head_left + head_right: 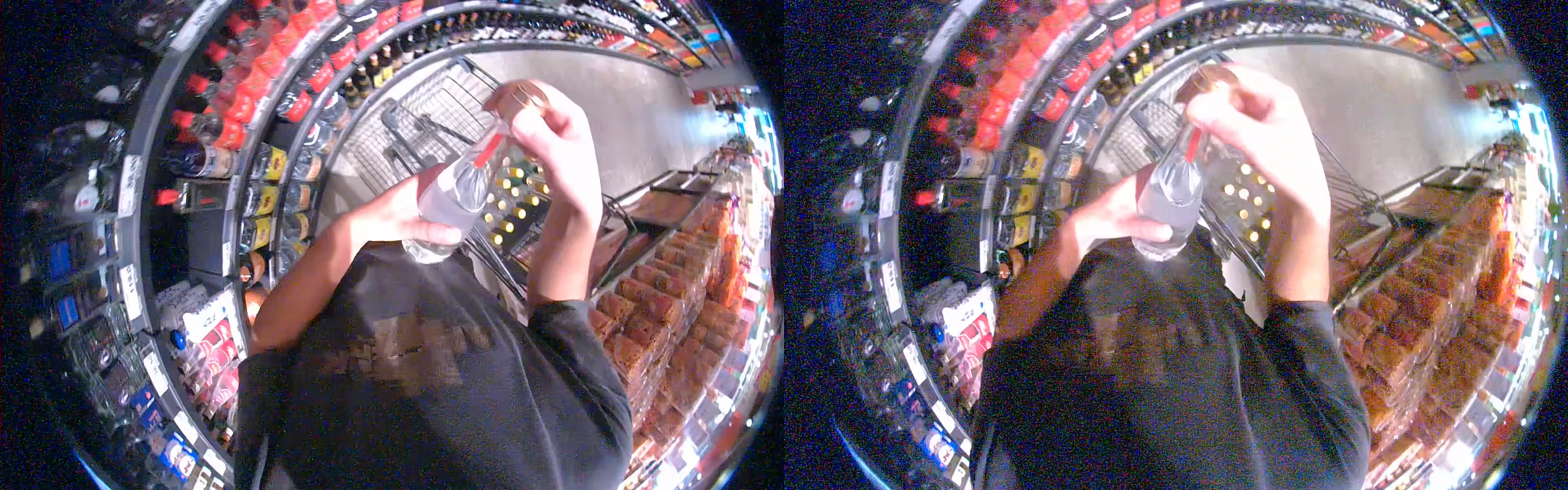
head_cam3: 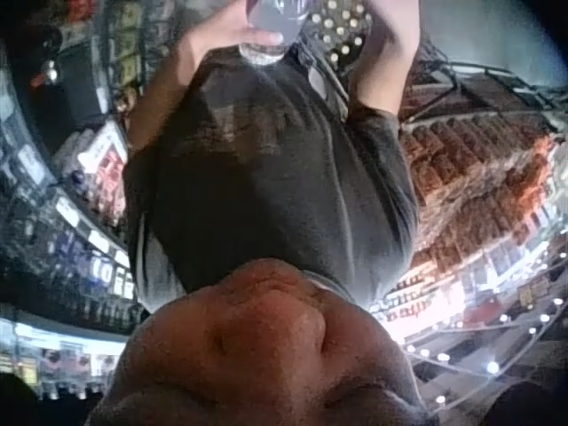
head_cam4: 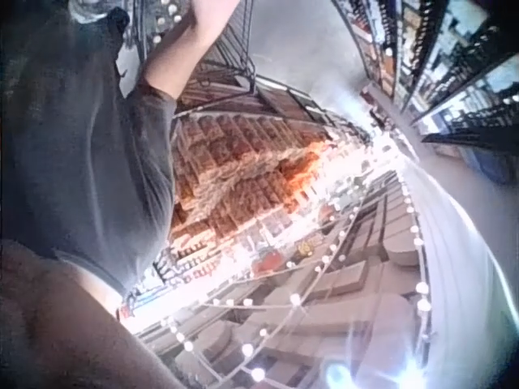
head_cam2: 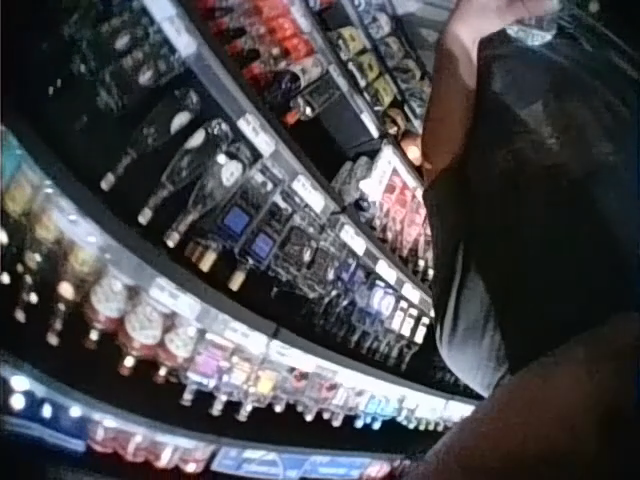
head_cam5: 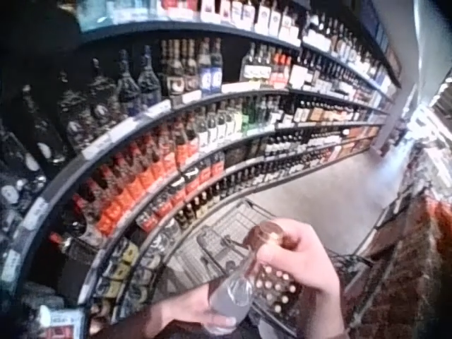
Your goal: Selecting and placing various bottles of water and alcohol from shelves into a shopping cart.
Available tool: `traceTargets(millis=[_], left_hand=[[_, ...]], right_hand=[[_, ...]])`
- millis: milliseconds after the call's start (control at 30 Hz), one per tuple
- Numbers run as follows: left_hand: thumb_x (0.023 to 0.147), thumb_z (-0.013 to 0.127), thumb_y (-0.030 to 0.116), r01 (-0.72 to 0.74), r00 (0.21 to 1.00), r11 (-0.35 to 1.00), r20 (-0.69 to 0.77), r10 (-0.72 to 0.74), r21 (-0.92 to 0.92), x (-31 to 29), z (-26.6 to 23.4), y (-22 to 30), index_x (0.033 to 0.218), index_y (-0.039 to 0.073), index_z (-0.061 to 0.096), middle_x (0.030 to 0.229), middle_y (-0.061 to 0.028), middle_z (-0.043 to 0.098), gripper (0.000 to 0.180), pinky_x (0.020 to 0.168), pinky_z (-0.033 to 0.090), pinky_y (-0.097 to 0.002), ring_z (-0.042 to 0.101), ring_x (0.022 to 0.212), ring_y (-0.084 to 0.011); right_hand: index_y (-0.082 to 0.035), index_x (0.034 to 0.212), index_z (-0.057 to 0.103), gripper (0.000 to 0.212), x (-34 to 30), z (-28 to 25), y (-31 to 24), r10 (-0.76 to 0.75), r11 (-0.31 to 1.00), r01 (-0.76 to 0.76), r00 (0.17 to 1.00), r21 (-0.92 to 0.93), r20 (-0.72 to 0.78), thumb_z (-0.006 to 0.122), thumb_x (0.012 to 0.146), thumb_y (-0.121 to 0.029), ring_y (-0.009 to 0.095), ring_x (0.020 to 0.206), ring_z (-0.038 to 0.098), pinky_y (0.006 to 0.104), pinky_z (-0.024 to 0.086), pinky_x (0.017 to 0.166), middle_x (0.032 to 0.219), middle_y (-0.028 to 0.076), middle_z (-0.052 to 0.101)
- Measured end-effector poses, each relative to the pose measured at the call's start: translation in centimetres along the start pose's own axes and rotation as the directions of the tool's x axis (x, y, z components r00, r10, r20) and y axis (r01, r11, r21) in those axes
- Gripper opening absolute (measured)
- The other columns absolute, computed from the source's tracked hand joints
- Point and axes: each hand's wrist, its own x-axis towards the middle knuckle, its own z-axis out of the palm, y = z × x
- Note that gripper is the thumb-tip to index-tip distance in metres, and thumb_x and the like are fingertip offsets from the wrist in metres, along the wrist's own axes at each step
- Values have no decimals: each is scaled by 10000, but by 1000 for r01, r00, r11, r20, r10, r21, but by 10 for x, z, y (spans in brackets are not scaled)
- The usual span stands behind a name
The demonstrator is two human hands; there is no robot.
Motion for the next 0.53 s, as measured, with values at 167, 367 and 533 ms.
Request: traceTargets(millis=[167, 367, 533], left_hand=[[740, 527, 711, -59, 988, 879, 100, 121, -473, -37, -7, -3, 1357, 40, 326, 1214, -120, 517, 933, 948, 421, -436, 526, 1100, -261], [820, 346, 735, 16, 999, 436, 31, 27, -900, -83, -13, -12, 1009, 40, 605, 839, -165, 631, 765, 707, 504, -471, 622, 799, -320], [852, 400, 657, 14, 993, 322, 52, 110, -947, -115, -20, -7, 957, 53, 607, 792, -137, 629, 647, 719, 501, -429, 623, 748, -301]], right_hand=[[-6, 1027, 548, 528, 60, 55, 34, -235, 937, 165, 950, 307, 208, 585, 846, -501, 186, 816, 572, 355, 483, 817, 977, 93, 563], [-117, 968, 484, 261, 50, 161, 38, 11, 538, -344, 916, 770, 401, 473, 953, -378, 107, 460, 443, 271, 446, 453, 590, -12, 423], [-135, 761, 389, 275, 50, 199, 13, 139, 752, -284, 950, 595, 278, 476, 963, -300, 69, 436, 370, 251, 405, 454, 557, -56, 354]])
